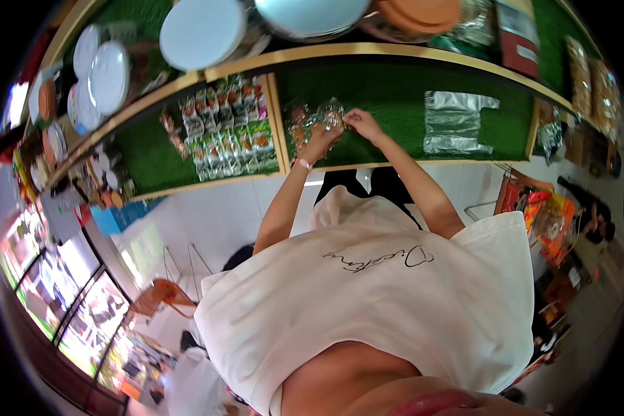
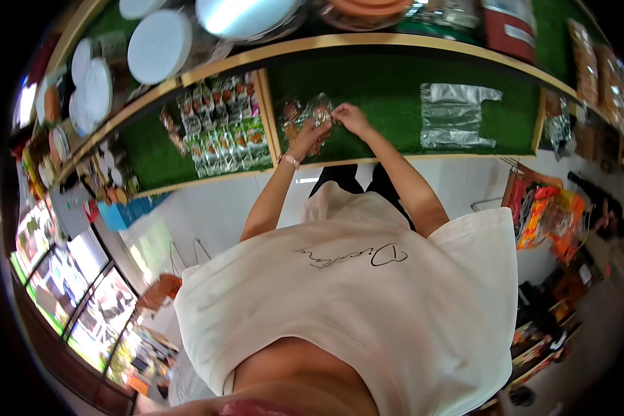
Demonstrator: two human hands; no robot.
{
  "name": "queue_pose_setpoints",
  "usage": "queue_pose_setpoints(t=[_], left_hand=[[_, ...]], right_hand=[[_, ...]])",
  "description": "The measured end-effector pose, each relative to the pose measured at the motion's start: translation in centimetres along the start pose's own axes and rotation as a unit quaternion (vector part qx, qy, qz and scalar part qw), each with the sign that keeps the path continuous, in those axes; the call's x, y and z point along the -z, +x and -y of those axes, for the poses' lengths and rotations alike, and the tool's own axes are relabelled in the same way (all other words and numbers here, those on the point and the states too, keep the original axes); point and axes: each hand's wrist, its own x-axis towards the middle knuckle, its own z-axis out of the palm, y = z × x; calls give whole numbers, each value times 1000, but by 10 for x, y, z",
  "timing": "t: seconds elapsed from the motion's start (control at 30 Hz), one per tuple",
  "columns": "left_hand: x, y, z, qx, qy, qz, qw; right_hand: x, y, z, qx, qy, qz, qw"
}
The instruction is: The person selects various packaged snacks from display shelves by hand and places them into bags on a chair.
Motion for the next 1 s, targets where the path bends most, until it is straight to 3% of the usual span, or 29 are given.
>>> queue_pose_setpoints(t=[0.03, 0.2, 0.4, 0.6, 0.83, 1.0], left_hand=[[-2, -4, -7, 33, 63, 50, 996], [-44, -28, -33, 22, 82, 103, 991], [-124, -32, -68, -33, 175, 153, 972], [-252, -53, -94, -108, 394, 273, 871], [-393, -89, -66, -109, 429, 454, 774], [-464, -122, -40, -94, 443, 475, 754]], right_hand=[[10, -13, 5, -4, 4, 11, 1000], [44, -88, 35, -7, 28, -12, 1000], [80, -172, 41, 93, 105, -83, 987], [127, -295, 33, 125, 174, -196, 957], [149, -422, -1, 101, 272, -322, 901], [168, -482, -31, 158, 280, -352, 879]])
